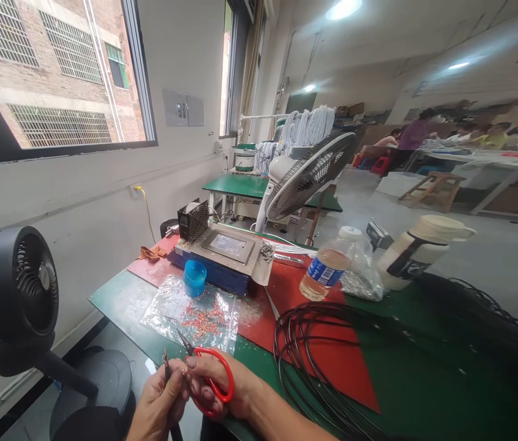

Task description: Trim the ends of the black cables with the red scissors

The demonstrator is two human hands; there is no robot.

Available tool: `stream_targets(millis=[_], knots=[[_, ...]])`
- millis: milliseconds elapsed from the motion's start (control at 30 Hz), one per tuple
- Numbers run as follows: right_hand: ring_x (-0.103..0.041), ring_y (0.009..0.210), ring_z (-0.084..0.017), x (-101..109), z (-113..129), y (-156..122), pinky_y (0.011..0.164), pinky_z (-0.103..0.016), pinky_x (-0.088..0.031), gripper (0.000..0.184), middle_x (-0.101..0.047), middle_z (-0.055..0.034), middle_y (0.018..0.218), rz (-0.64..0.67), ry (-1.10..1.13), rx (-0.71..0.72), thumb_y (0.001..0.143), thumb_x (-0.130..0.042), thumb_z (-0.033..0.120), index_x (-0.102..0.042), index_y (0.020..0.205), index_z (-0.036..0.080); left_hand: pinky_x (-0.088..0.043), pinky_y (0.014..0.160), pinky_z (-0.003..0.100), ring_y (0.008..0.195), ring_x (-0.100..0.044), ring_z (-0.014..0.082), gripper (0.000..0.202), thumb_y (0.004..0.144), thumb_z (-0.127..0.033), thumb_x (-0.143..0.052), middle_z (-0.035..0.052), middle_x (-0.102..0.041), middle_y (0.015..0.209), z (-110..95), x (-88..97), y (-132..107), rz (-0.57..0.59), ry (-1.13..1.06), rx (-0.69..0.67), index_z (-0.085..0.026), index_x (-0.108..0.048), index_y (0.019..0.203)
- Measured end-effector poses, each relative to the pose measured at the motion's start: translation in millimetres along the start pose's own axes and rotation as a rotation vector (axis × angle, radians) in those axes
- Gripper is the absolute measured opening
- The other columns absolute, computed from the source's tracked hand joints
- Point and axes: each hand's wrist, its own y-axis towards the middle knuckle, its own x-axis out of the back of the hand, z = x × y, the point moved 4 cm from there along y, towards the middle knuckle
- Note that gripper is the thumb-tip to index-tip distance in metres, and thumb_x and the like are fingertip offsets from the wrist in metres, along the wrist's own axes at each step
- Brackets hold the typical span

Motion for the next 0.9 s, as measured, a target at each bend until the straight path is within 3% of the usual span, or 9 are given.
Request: stream_targets(millis=[267,667,900], knots=[[-0.034,0.024,-0.005,-2.7,0.3,4.0,0.025,-0.017,-0.022,0.040,-0.041,0.0053,0.033,0.036,0.017,0.193,0.069,-0.062,0.047,-0.055,0.055,0.010,-0.043,0.048,0.018,0.053,-0.050,0.0096,0.024,0.075,-0.029,-0.057,0.0030,-0.056,0.059,-0.7,1.3,1.2,-0.030,0.028,-0.003,-0.015,-0.057,0.055],[-0.035,0.024,-0.005,-2.6,3.1,3.1,0.026,-0.017,-0.023,0.038,-0.040,0.0054,0.032,0.022,0.019,0.223,0.069,-0.062,0.043,-0.055,0.051,0.011,-0.042,0.048,0.017,0.054,-0.052,0.0093,0.023,0.075,-0.029,-0.056,0.0026,-0.057,0.060,-1.5,0.5,3.0,-0.023,0.033,-0.042,-0.015,-0.058,0.057],[-0.034,0.025,-0.005,-2.7,-1.6,4.6,0.026,-0.016,-0.021,0.036,-0.040,0.0056,0.035,-0.005,0.069,0.123,0.071,-0.058,0.042,-0.054,0.054,0.011,-0.041,0.050,0.015,0.052,-0.049,0.0075,0.024,0.076,-0.030,-0.055,0.0019,-0.058,0.057,1.6,0.9,4.1,-0.005,0.011,-0.046,-0.015,-0.057,0.057]])
